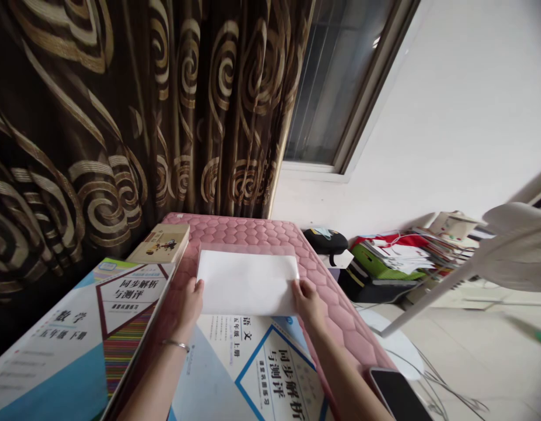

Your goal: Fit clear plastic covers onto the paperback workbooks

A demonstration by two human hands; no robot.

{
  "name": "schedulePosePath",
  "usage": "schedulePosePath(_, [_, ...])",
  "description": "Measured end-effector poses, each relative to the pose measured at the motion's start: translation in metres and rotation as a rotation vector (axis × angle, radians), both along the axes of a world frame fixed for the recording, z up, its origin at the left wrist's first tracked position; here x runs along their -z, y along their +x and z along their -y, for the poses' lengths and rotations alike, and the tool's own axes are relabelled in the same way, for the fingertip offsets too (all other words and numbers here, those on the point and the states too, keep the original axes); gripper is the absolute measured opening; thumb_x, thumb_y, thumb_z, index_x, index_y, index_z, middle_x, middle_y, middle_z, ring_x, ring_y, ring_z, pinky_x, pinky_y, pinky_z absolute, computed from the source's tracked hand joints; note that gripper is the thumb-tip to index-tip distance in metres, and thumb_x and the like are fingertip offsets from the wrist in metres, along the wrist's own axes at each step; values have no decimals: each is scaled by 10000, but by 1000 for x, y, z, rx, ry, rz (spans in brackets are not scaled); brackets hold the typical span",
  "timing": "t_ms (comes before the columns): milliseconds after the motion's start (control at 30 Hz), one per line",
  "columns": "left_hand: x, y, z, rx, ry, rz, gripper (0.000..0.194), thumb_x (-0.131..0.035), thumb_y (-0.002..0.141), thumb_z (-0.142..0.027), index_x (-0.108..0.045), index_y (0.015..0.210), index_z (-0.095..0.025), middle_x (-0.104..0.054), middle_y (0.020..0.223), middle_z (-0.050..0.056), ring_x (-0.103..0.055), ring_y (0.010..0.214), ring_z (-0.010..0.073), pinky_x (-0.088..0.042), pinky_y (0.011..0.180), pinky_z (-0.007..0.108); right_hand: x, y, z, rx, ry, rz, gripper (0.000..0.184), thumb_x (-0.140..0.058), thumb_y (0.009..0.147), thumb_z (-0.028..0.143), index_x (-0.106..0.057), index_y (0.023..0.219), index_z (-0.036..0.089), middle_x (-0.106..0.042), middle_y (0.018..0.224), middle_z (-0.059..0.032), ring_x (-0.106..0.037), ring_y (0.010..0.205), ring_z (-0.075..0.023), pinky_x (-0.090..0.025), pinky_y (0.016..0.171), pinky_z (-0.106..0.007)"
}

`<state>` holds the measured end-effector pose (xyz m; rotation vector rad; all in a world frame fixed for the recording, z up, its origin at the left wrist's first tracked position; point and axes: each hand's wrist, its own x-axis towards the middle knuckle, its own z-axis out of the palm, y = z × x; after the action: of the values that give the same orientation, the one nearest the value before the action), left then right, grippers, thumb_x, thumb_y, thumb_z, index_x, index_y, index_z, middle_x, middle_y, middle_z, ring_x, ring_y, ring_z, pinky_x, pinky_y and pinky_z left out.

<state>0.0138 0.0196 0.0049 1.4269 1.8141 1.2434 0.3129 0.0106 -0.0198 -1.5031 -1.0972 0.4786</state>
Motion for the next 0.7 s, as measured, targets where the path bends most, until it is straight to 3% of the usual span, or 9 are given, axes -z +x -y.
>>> schedulePosePath(267, [17, 3, 1, -26, 8, -26, 226, -410, 780, -409, -461, 670, -219, -657, 738, 59, -553, 635, 165, -368, 536, 239, 25, -4, 3, -10, 24, 4, 517, -465, 787, 679, -607, 763, 182, -652, 767, -57, -556, 722, -218, -423, 652, -308])
schedulePosePath(400, [19, 1, -1, -15, 18, -59, 254, -399, 801, -420, -433, 639, -228, -622, 648, 22, -539, 612, 156, -381, 551, 235, 24, -3, 1, 10, 11, 32, 499, -455, 799, 665, -605, 756, 192, -646, 748, -49, -552, 705, -217, -413, 636, -308])
schedulePosePath(700, [15, 0, 3, -31, -9, -16, 238, -418, 794, -413, -515, 708, -213, -690, 781, 62, -609, 710, 189, -441, 620, 256, 16, -2, 6, -41, 29, -45, 489, -511, 787, 650, -584, 693, 176, -541, 631, 0, -457, 620, -159, -352, 540, -257])
